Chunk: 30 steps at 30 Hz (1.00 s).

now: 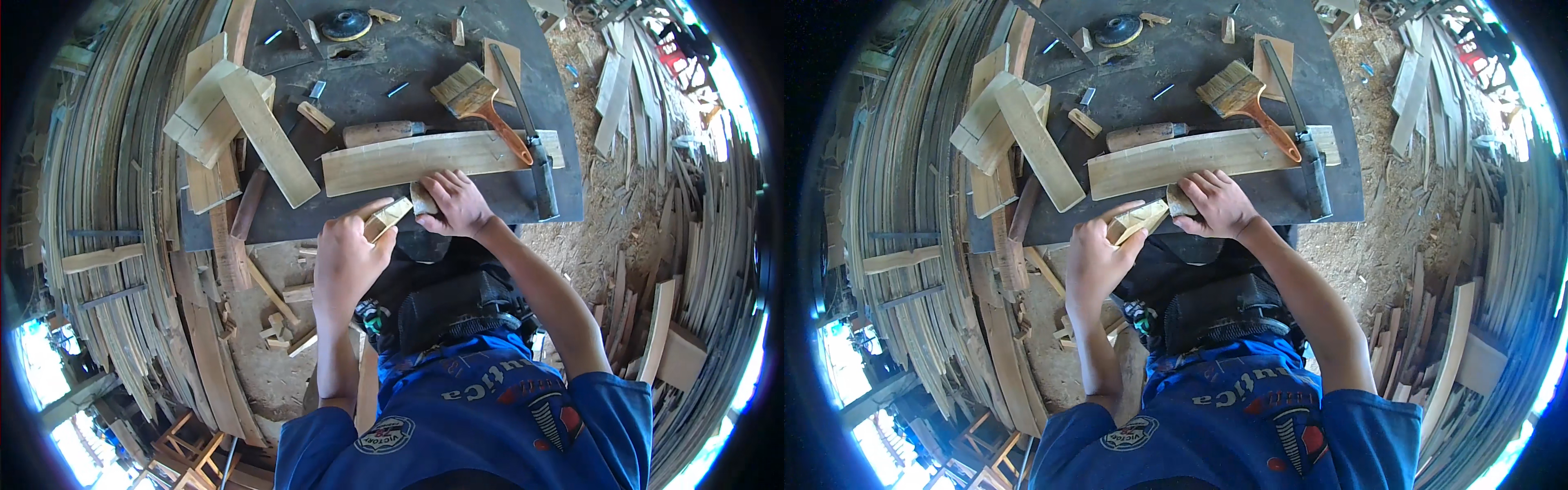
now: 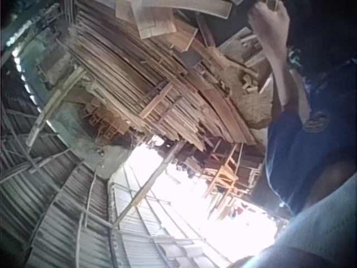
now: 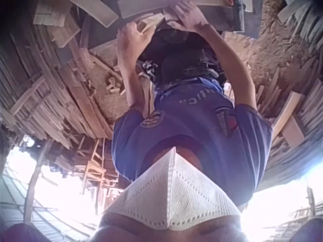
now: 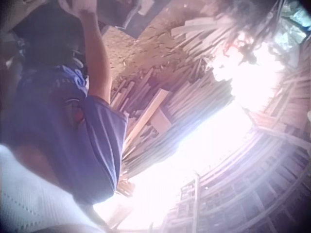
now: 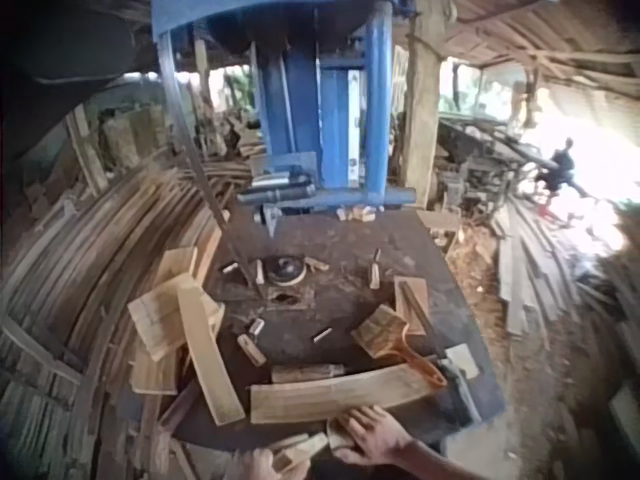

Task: The person smooths a small wooden block with sandpaper, then uses a hand saw to cut a notch into the block. After cutting, they wipe the saw blade with a cloth and use a brush to clean the workbench and the wooden pieces.

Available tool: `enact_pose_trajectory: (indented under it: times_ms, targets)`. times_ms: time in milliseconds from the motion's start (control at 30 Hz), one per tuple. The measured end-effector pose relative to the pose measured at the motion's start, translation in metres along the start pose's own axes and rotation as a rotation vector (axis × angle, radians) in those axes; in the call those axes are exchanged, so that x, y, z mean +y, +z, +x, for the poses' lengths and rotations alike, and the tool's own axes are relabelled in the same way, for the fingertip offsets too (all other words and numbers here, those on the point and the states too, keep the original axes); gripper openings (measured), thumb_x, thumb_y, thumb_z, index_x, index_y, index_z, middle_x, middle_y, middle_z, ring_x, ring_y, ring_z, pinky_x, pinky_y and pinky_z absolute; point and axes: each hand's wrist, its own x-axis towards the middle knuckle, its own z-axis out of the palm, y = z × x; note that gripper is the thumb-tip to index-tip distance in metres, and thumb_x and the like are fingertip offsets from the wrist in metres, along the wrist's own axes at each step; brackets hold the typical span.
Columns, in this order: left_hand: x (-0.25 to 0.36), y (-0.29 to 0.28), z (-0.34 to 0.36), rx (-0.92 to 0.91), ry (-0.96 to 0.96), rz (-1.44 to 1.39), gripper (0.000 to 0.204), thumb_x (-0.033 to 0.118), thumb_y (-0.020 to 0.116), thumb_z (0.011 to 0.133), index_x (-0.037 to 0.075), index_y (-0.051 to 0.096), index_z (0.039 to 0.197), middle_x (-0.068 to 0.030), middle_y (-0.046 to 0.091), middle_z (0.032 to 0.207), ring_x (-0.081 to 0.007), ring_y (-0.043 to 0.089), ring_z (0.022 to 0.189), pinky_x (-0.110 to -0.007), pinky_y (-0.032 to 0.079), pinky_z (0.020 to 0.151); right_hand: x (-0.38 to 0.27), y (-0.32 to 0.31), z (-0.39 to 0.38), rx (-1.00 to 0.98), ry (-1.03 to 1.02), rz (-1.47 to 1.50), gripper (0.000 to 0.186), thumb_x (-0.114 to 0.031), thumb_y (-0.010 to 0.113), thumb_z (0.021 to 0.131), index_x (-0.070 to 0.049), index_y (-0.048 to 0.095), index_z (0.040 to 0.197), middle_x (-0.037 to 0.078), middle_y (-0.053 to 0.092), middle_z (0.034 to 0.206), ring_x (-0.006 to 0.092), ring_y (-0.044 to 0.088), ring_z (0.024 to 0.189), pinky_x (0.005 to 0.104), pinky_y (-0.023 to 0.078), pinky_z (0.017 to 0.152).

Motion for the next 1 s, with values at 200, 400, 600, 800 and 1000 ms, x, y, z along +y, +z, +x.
enact_pose_trajectory:
  times_ms: [200,400,600,800,1000]
  targets:
    - [-0.007,-0.004,0.013,-0.056,0.047,-0.046,0.026,0.010,0.062,0.071,0.002,0.063,0.096,-0.0194,0.063,0.082,-0.0328,0.062,0.078,-0.037,0.049,0.069,-0.002,0.001,0.001,-0.056,0.066,-0.015,0.058,-0.052,0.052,0.078,0.000,0.050,0.104,0.012,0.054,0.096,0.0263,0.052,0.089,0.0360,0.040,0.078]
    - [-0.006,-0.004,0.013,-0.062,0.025,-0.115,0.025,0.008,0.062,0.072,-0.001,0.063,0.095,-0.0199,0.064,0.079,-0.0286,0.065,0.075,-0.035,0.050,0.066,0.001,0.008,0.001,-0.012,0.050,-0.025,0.059,-0.053,0.048,0.080,0.001,0.050,0.103,0.013,0.053,0.093,0.0269,0.052,0.088,0.0359,0.041,0.078]
    - [0.007,0.002,0.005,-0.001,-0.024,-0.024,0.028,0.007,0.064,0.070,0.003,0.062,0.097,-0.0166,0.065,0.081,-0.0247,0.065,0.072,-0.033,0.051,0.065,-0.001,0.003,0.001,-0.005,0.047,-0.018,0.057,-0.052,0.049,0.080,0.001,0.050,0.101,0.013,0.054,0.093,0.0276,0.051,0.089,0.0360,0.040,0.080]
    - [0.006,0.024,-0.014,0.184,0.000,0.134,0.029,0.010,0.063,0.070,0.007,0.062,0.099,-0.0171,0.064,0.089,-0.0306,0.062,0.084,-0.036,0.049,0.074,0.000,-0.002,0.000,-0.012,0.034,0.046,0.056,-0.047,0.052,0.077,0.003,0.049,0.101,0.017,0.051,0.098,0.0320,0.048,0.091,0.0390,0.038,0.080]
    - [0.006,0.026,-0.013,0.224,-0.031,0.184,0.028,0.015,0.063,0.068,0.008,0.063,0.095,-0.0176,0.064,0.083,-0.0320,0.062,0.081,-0.038,0.049,0.075,-0.002,-0.002,-0.001,0.047,-0.015,0.128,0.058,-0.049,0.050,0.077,0.004,0.050,0.101,0.019,0.053,0.095,0.0331,0.049,0.087,0.0391,0.038,0.077]
